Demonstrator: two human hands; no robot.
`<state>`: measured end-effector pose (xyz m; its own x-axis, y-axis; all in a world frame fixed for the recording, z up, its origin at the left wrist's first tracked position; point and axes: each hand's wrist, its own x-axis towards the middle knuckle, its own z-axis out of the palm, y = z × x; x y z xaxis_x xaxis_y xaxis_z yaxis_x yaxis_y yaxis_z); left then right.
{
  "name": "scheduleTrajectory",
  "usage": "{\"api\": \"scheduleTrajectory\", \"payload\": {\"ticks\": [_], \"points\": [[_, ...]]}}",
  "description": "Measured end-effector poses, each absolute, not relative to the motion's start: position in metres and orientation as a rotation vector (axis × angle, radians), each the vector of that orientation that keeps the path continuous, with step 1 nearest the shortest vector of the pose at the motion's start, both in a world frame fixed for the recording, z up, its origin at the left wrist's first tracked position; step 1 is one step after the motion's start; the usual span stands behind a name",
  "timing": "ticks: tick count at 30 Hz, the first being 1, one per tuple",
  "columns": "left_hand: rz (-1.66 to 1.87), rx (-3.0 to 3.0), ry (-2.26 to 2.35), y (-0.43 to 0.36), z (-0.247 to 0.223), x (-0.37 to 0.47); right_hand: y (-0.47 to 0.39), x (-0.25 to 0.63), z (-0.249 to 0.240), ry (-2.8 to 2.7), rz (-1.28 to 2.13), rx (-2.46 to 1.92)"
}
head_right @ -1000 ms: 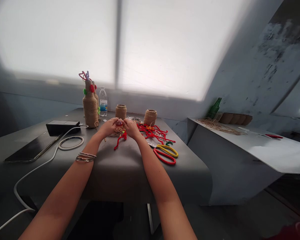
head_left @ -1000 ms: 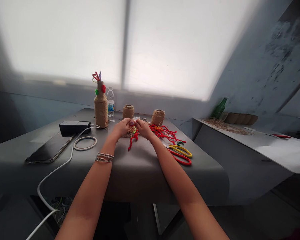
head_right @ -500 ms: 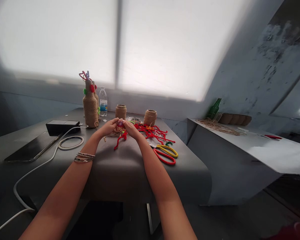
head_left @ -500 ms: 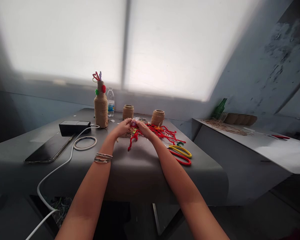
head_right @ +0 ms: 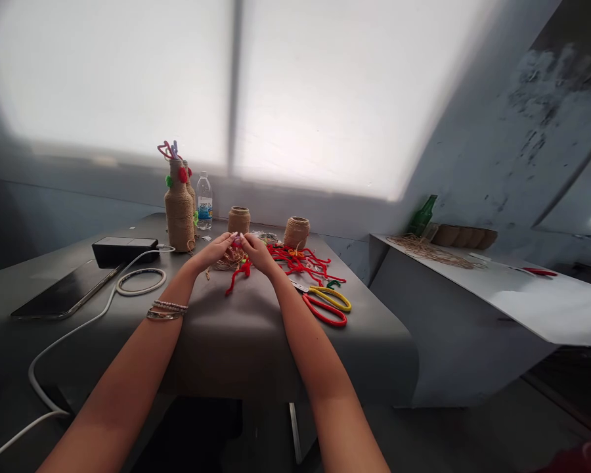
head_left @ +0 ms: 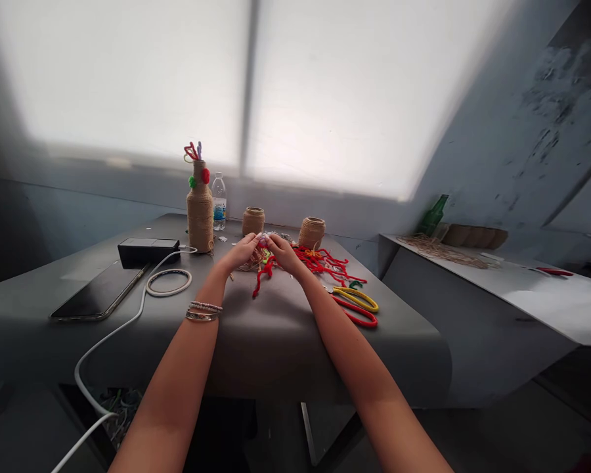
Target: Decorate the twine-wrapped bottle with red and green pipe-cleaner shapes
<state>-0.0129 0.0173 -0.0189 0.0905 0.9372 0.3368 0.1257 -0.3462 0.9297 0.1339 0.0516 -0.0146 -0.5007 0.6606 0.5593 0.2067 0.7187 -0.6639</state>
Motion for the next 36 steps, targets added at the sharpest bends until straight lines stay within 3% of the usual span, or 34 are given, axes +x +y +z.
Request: {"api": "scheduleTrajectory", "payload": {"ticks": [5, 10, 17, 25, 30, 36], "points": [[1.429, 1.718, 1.139, 0.017, -0.018, -0.01, 0.05, 0.133, -0.016, -2.137, 0.278, -0.7], [1.487, 2.046, 1.377, 0.01, -0.016, -0.011, 0.045, 0.135, -0.014, -2.189, 0.106, -0.719], [1.5, 2.19, 1.599, 0.001, -0.012, -0.01, 0.045, 0.134, -0.015, -2.198, 0.14, -0.692], [1.539, 1.715, 1.24, 0.017, -0.017, -0.005, 0.042, 0.133, -0.015, -2.122, 0.072, -0.834], [1.475, 1.71, 1.199, 0.021, -0.02, 0.0, 0.042, 0.13, -0.019, -2.089, -0.004, -0.929], [1.42, 1.959, 1.635, 0.012, -0.019, -0.005, 0.051, 0.129, -0.025, -2.157, 0.296, -0.787]]}}
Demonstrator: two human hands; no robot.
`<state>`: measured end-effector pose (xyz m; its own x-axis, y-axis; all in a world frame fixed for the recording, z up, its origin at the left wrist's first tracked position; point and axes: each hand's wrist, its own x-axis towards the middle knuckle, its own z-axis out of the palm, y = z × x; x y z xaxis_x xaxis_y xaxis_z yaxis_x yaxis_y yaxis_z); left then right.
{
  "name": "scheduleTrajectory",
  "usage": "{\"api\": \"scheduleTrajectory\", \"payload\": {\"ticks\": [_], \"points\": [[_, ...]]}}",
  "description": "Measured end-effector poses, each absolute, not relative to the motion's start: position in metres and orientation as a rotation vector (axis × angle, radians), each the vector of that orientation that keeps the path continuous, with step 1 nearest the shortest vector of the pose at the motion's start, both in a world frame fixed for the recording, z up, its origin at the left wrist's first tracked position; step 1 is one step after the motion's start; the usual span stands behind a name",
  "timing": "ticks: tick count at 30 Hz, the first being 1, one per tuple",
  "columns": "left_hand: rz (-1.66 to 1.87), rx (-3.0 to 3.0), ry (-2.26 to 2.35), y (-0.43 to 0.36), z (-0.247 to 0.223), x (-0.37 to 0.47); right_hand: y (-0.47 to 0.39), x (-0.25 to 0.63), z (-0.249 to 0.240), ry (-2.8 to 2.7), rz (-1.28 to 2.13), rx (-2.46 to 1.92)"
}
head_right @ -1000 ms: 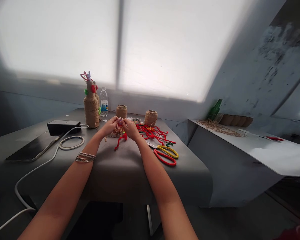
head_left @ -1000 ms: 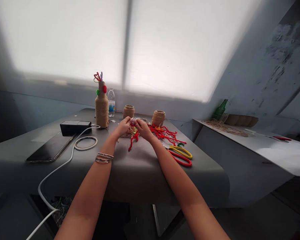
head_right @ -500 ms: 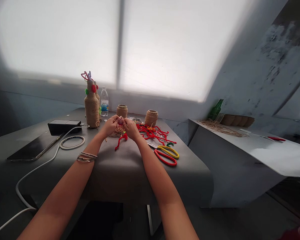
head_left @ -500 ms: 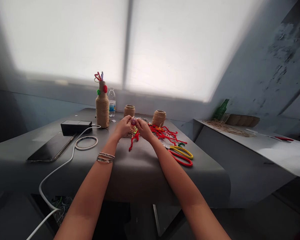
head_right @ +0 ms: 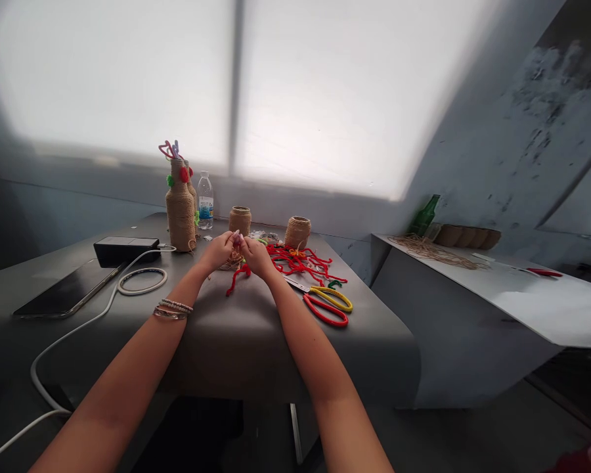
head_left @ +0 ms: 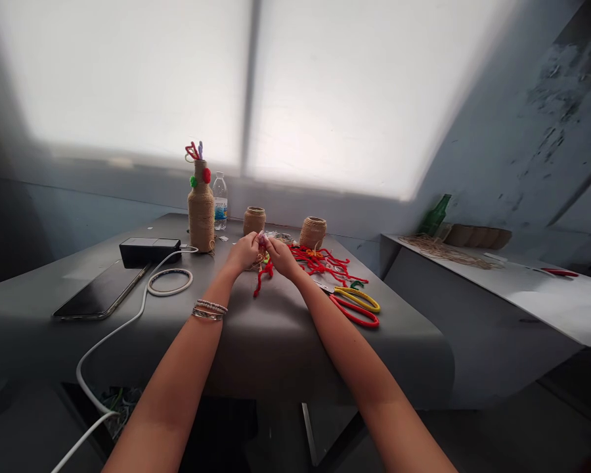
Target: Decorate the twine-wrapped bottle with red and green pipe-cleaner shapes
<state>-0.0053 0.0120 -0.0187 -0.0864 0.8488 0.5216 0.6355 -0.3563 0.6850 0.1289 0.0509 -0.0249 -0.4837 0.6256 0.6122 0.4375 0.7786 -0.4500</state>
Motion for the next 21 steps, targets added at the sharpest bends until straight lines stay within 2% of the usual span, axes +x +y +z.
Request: {"api": "scheduleTrajectory", "payload": {"ticks": [3, 6, 10, 16, 21], "points": [[1.438, 1.955, 1.678, 0.01, -0.018, -0.007, 0.055, 0.129, -0.025, -2.146, 0.521, -0.741], [1.528, 1.874, 1.491, 0.014, -0.021, -0.005, 0.057, 0.13, -0.025, -2.097, 0.585, -0.717], [1.553, 1.756, 1.263, 0.021, -0.026, -0.003, 0.053, 0.129, -0.025, -2.093, 0.495, -0.753], [1.631, 1.722, 1.396, 0.019, -0.024, -0.006, 0.047, 0.128, -0.022, -2.116, 0.317, -0.843], [1.644, 1.65, 1.384, 0.019, -0.02, -0.009, 0.047, 0.132, -0.016, -2.035, 0.301, -0.885]]}}
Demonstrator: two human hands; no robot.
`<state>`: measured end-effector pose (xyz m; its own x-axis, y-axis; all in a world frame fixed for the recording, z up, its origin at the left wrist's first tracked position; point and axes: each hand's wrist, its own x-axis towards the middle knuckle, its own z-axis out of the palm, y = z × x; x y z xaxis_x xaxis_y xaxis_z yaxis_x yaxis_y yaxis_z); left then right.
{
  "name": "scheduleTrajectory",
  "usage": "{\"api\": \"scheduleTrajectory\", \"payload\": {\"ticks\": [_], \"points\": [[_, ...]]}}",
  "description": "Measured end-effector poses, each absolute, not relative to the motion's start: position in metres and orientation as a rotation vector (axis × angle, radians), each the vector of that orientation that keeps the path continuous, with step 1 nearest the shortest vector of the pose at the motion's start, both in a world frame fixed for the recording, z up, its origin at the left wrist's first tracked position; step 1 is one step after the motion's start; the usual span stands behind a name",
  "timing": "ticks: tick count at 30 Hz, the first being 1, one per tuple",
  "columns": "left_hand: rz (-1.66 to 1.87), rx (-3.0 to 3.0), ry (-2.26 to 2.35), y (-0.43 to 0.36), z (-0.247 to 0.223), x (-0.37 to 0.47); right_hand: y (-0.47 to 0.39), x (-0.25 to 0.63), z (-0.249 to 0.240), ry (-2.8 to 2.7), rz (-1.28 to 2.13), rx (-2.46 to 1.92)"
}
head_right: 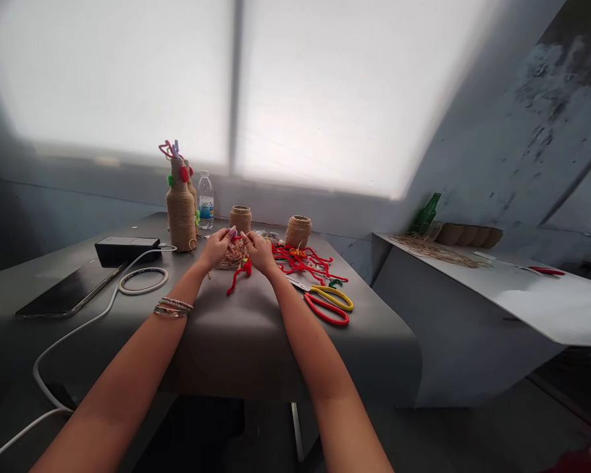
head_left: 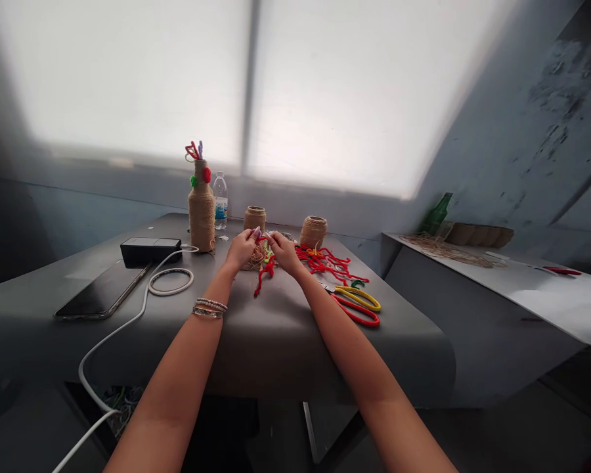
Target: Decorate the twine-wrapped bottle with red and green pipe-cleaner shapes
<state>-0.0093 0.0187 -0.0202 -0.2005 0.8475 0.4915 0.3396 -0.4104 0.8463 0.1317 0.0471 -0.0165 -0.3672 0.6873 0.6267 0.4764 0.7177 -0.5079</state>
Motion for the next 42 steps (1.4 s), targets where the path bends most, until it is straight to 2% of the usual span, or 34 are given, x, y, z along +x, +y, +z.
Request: {"api": "scheduleTrajectory", "payload": {"ticks": [10, 21, 29, 42], "points": [[1.517, 1.827, 1.442, 0.021, -0.024, -0.012, 0.047, 0.136, -0.01, -1.974, 0.245, -0.995], [1.369, 1.885, 1.267, 0.017, -0.022, -0.008, 0.064, 0.138, -0.022, -2.014, 0.534, -0.815], [1.329, 1.516, 0.911, 0.019, -0.023, -0.006, 0.059, 0.132, -0.022, -1.998, 0.734, -0.624], [1.483, 1.82, 1.193, 0.014, -0.019, -0.01, 0.06, 0.13, -0.023, -2.006, 0.905, -0.559]]}}
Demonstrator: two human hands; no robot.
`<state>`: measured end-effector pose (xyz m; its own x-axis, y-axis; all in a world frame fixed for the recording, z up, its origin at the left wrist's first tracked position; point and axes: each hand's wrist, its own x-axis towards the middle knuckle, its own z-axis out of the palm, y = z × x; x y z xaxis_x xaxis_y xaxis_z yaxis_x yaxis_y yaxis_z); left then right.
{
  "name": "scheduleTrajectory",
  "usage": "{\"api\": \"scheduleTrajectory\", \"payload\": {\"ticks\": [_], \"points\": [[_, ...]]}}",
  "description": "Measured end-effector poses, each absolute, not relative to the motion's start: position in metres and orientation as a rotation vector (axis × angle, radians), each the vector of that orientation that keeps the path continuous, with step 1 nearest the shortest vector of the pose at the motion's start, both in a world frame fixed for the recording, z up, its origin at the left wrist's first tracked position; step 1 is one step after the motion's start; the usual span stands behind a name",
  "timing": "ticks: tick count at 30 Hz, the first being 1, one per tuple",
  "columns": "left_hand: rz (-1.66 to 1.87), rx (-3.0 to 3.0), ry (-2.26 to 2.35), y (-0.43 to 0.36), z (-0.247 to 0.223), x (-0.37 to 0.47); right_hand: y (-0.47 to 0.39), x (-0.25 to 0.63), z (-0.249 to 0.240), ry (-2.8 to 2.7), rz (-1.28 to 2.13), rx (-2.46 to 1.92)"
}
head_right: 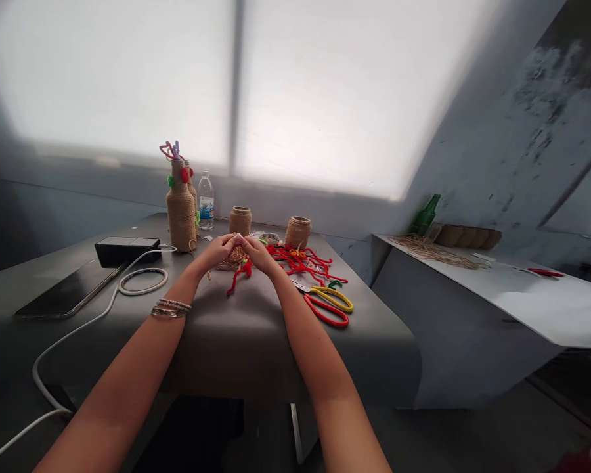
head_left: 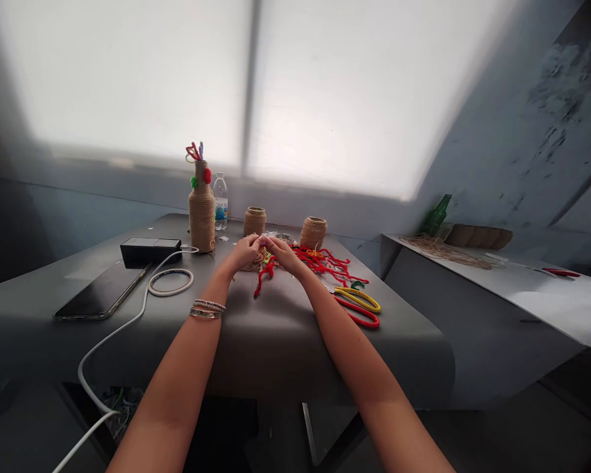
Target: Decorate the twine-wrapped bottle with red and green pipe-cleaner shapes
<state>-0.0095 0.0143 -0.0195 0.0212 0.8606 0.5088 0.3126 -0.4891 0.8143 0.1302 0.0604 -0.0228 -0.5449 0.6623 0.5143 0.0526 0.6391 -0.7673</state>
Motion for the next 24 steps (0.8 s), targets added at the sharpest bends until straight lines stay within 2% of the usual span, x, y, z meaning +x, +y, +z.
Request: {"api": "scheduleTrajectory", "payload": {"ticks": [7, 18, 24], "points": [[1.458, 1.83, 1.274, 0.012, -0.019, -0.009, 0.06, 0.13, -0.021, -1.993, 0.932, -0.591], [1.345, 1.5, 1.068, 0.002, -0.01, -0.004, 0.054, 0.132, -0.017, -2.021, 1.1, -0.548], [1.342, 1.365, 1.046, 0.003, -0.009, 0.0, 0.05, 0.133, -0.013, -1.922, 0.85, -0.573]]}}
